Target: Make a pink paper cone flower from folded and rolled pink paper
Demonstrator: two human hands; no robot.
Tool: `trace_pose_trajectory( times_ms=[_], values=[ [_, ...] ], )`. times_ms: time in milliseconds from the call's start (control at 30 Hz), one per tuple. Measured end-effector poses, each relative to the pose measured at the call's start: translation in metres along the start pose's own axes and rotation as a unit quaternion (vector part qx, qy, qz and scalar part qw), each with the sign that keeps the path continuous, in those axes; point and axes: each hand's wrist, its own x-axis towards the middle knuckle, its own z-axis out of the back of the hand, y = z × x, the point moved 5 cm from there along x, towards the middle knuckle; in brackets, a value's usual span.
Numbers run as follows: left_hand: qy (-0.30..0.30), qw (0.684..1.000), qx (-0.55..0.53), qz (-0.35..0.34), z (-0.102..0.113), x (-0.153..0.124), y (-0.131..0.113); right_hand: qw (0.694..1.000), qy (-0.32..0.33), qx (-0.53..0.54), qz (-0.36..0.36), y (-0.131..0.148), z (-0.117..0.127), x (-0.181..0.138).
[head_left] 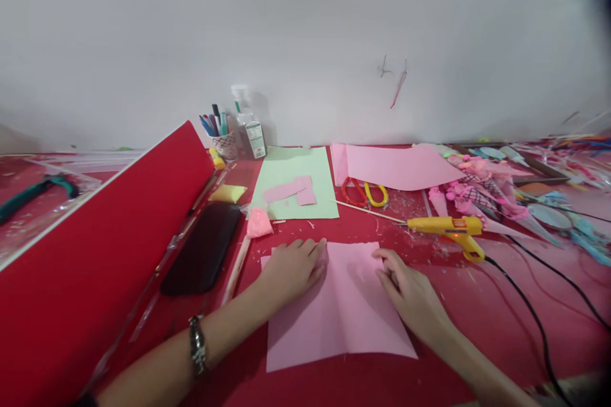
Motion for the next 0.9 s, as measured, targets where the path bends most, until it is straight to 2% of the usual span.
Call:
trace_pose_trajectory(
  times_ms=[300,533,600,700,800,900],
  values=[
    [0.011,0.999,0.044,0.03,-0.005,-0.001,-0.004,0.999,0.021,-0.006,0.023,0.002,-0.003,-0.004],
    [0.015,0.998,0.054,0.025,-0.004,-0.001,-0.007,1.0,0.005,0.016,-0.007,-0.009,0.001,-0.015],
    [0.018,0.998,0.056,0.025,-0.004,-0.001,-0.007,0.998,-0.018,0.048,-0.029,-0.011,0.004,-0.018],
    [0.015,0.997,0.062,0.033,-0.005,-0.001,-0.007,0.985,-0.033,0.157,-0.063,-0.01,0.008,-0.022],
    [0.008,0.997,0.06,0.038,-0.005,-0.001,-0.007,0.959,0.034,0.264,-0.094,-0.008,0.005,-0.028],
    [0.004,0.998,0.054,0.04,-0.004,-0.002,-0.008,0.949,0.109,0.273,-0.113,-0.009,0.0,-0.035]
  ],
)
